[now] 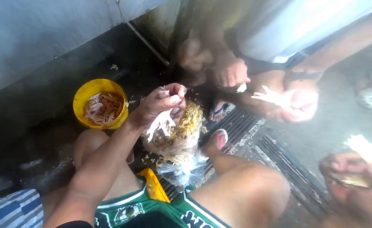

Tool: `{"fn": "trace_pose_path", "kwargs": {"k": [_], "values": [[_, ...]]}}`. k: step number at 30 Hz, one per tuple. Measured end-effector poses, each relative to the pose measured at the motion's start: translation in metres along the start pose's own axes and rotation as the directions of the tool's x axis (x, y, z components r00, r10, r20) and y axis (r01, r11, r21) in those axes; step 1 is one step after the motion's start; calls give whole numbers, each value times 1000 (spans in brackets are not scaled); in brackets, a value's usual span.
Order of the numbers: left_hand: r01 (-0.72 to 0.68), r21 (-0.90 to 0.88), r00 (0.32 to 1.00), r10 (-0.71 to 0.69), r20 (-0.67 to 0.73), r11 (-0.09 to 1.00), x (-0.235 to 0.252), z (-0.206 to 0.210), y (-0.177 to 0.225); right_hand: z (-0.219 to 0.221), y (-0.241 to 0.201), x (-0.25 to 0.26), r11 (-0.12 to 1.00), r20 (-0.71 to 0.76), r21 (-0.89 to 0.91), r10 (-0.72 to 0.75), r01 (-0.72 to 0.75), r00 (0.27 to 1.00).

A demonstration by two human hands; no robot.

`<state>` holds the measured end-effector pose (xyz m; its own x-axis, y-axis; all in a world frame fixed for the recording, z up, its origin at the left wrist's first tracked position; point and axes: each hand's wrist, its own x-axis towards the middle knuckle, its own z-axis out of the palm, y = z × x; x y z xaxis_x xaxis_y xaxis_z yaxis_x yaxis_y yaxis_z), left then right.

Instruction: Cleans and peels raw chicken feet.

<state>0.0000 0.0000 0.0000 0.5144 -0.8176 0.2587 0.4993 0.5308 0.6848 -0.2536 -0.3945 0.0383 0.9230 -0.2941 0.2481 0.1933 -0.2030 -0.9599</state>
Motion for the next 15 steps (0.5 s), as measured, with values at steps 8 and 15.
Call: {"fn": "trace_pose_path", "kwargs": {"k": [8, 15], "values": [[-51, 264, 935, 138, -326, 963, 9, -3, -13, 185, -30, 62, 956, 422, -291, 164, -38, 892], [66, 303, 936, 46, -349, 951, 2, 7, -37, 240, 30, 54, 915, 467, -18, 363, -402, 806]]}}
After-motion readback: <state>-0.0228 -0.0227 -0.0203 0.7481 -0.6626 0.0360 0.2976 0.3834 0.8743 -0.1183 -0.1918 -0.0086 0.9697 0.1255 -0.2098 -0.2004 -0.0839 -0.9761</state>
